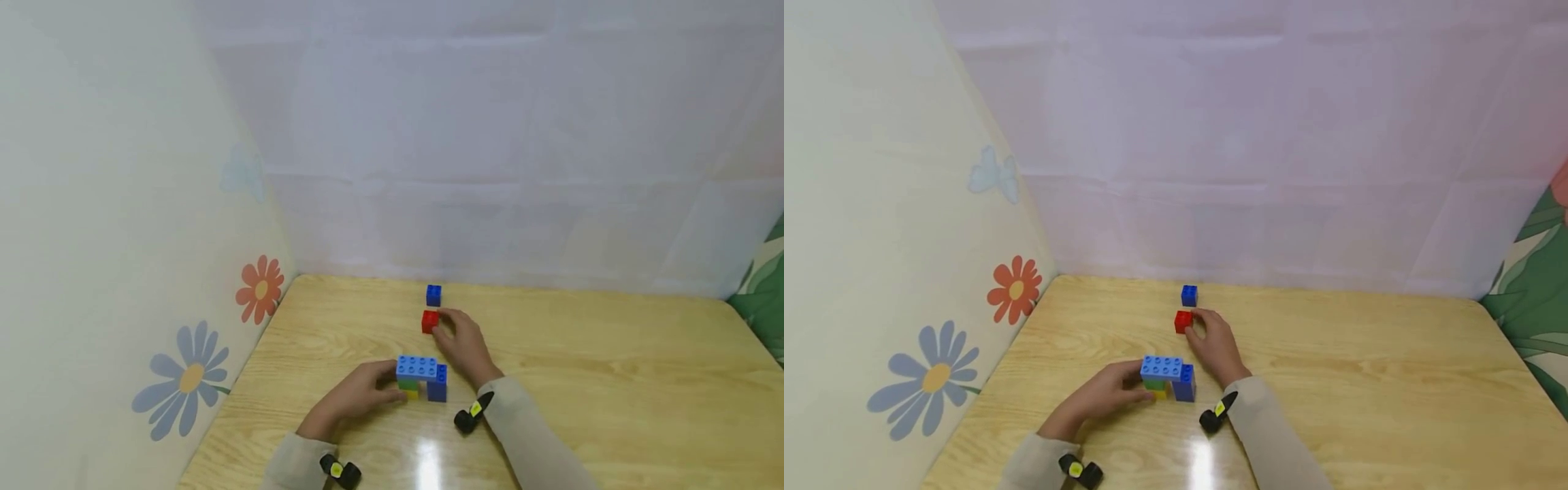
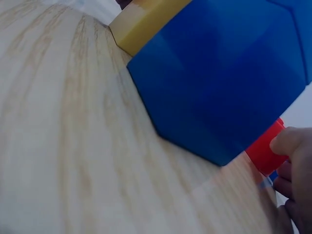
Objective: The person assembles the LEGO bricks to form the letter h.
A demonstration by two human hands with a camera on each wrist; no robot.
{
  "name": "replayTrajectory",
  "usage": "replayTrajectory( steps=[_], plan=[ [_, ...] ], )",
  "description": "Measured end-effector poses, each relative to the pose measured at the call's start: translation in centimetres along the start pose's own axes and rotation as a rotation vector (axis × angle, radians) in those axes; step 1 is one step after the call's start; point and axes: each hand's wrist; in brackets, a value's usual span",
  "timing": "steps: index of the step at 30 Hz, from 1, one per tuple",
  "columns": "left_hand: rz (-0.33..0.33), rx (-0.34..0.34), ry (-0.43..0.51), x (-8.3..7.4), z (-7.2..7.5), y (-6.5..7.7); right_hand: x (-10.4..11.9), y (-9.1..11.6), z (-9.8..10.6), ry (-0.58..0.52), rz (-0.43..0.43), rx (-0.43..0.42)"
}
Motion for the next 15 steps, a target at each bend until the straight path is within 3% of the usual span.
replayTrajectory(
  steps=[7,15],
  plan=[
    [0.002,0.009,0.015,0.0,-0.2,0.1,0.0,0.7,0.3,-0.074,-0.007,-0.060],
    [0.014,-0.004,0.006,0.0,-0.1,0.2,0.6,1.6,1.2,-0.156,0.045,-0.132]
  ],
)
Point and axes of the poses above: each hand's wrist, its own y-axis away from the middle knuckle, its own z-axis out of the back of the hand, x = y × z, and after that the axes turned 5 degrees about -x, right-handed
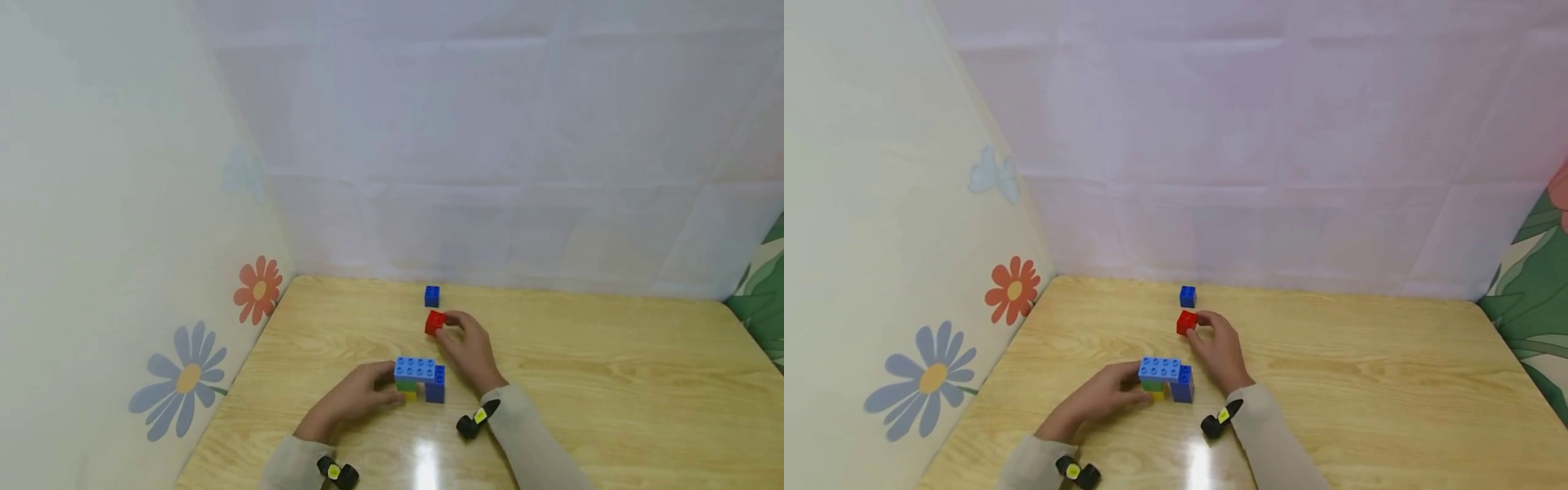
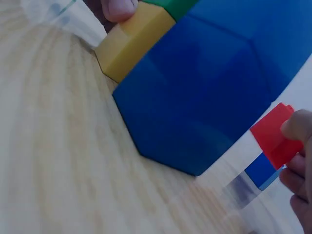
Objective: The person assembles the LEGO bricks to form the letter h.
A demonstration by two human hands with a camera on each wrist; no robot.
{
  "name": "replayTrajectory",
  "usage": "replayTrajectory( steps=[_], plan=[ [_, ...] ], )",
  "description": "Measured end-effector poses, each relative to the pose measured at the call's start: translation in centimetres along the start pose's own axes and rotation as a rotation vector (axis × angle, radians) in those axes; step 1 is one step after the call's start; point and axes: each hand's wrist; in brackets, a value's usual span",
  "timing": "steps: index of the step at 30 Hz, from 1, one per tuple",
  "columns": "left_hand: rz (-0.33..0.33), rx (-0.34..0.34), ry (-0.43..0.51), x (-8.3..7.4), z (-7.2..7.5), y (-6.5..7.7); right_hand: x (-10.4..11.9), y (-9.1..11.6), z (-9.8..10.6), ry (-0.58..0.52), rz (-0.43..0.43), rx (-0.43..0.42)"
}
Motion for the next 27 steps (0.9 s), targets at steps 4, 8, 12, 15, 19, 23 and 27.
replayTrajectory(
  steps=[4,8,12,15,19,23,27],
  plan=[
    [0.019,0.007,-0.002,-0.1,0.0,0.1,0.5,0.8,0.5,-0.068,-0.007,-0.027],
    [0.020,0.002,-0.002,-0.1,0.1,0.3,1.0,1.5,0.8,-0.110,0.070,-0.043],
    [0.010,-0.007,-0.013,0.0,0.3,0.3,1.4,2.0,1.1,-0.122,0.169,-0.069],
    [0.013,-0.006,-0.020,0.1,0.3,0.2,1.6,2.1,1.4,-0.143,0.215,-0.088],
    [0.018,0.002,-0.013,0.1,0.3,0.1,2.2,2.0,1.9,-0.178,0.270,-0.107],
    [0.013,0.001,-0.007,0.0,0.2,0.0,4.2,2.1,2.7,-0.186,0.320,-0.131],
    [0.002,0.002,-0.002,-0.1,0.1,-0.1,7.0,2.4,3.7,-0.191,0.353,-0.148]
  ],
)
Point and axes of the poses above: each hand's wrist, its own y-axis away from the middle knuckle, its own z-axis out of the back of the hand, x = y × z, and after that the axes turned 5 degrees about -x, right-handed
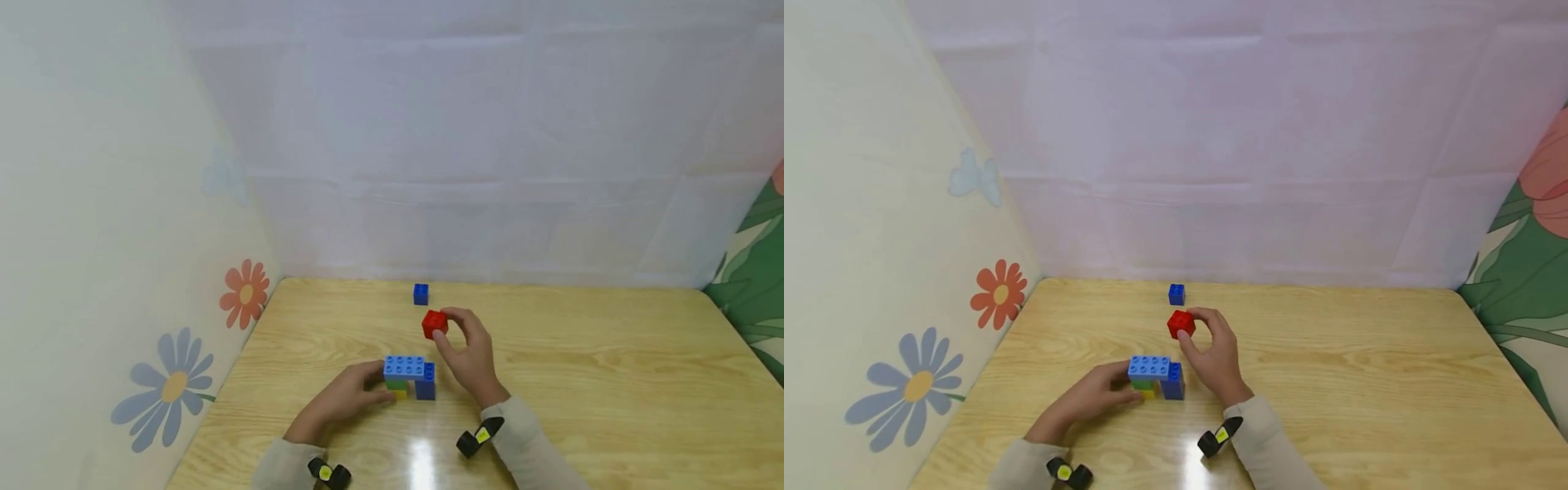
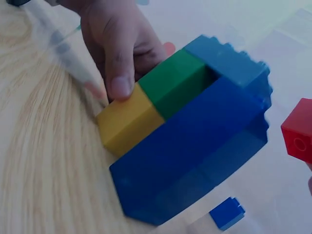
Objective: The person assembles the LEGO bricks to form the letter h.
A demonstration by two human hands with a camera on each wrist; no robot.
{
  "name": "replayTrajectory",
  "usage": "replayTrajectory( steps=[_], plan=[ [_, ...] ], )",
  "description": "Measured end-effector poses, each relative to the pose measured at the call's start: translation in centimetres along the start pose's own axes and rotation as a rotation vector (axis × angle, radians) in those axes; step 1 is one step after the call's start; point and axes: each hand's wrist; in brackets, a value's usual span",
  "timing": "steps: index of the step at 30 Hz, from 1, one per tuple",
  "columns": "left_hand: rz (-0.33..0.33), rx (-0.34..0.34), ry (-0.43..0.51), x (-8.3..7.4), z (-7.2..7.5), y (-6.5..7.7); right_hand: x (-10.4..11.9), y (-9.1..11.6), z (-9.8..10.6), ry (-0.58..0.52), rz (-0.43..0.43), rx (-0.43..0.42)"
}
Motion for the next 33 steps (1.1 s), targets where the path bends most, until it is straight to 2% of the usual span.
replayTrajectory(
  steps=[4,11,14,22,33],
  plan=[
    [-0.008,0.000,0.003,0.2,0.0,0.0,1.1,-0.5,0.1,0.007,0.030,-0.011],
    [-0.009,0.001,0.016,0.1,0.0,0.0,-1.2,-0.1,-0.3,-0.024,0.040,-0.003],
    [-0.001,0.000,0.017,0.0,0.0,0.0,-1.3,-0.1,-0.2,-0.046,0.048,0.011],
    [0.010,0.000,0.019,-0.2,0.0,0.0,-0.2,-0.4,0.0,-0.091,0.047,0.041],
    [0.003,0.001,0.041,-0.3,-0.1,0.0,1.0,-0.8,0.0,-0.152,0.094,0.058]
  ],
)
Point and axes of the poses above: each hand's wrist, its own y-axis away from the middle knuckle, its own z-axis out of the back of the hand, x = y × z, and after that the axes turned 5 degrees about -x, right-handed
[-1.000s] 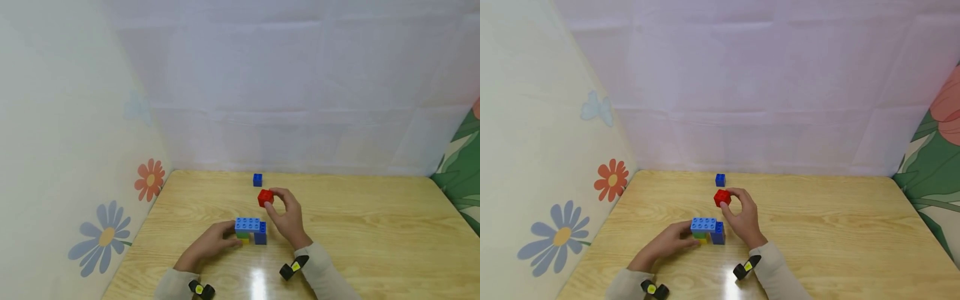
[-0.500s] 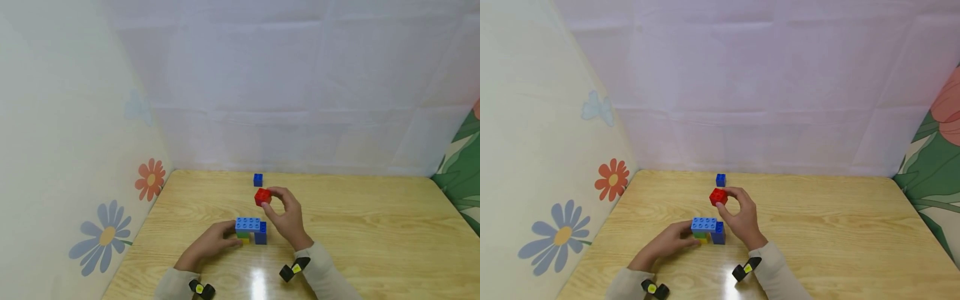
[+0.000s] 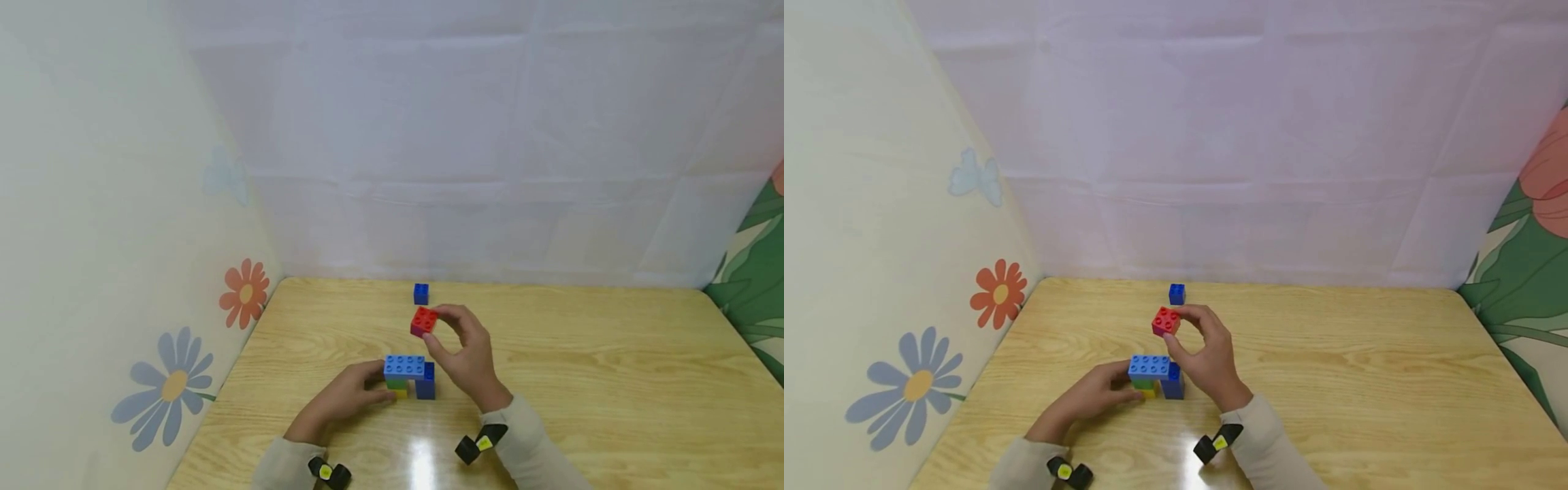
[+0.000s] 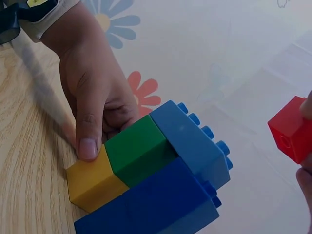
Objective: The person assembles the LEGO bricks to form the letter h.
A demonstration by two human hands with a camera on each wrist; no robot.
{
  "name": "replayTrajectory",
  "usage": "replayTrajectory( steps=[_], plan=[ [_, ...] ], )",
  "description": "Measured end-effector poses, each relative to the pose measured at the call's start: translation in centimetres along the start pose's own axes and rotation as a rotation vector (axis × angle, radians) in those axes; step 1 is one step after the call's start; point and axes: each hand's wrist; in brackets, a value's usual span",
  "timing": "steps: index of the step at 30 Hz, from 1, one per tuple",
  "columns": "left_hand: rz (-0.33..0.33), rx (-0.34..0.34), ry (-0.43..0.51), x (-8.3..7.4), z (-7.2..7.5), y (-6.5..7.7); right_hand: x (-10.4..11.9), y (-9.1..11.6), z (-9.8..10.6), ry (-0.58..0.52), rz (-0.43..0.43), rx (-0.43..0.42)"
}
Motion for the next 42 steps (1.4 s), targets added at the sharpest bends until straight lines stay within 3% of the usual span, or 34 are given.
replayTrajectory(
  steps=[12,21,42],
  plan=[
    [-0.021,-0.003,-0.015,0.2,0.0,-0.1,3.9,-1.0,-0.5,-0.032,0.036,0.056],
    [-0.048,-0.023,-0.002,0.2,-0.1,0.0,3.7,-0.7,-1.1,-0.080,0.053,0.092],
    [-0.031,0.000,-0.027,0.5,0.1,-0.1,3.3,0.4,-2.2,-0.017,0.014,0.217]
  ],
)
Point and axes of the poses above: each hand's wrist, its own y-axis away from the middle knuckle, its own z-axis out of the back of the hand, x = y × z, and after that the axes turned 5 degrees about -x, right-handed
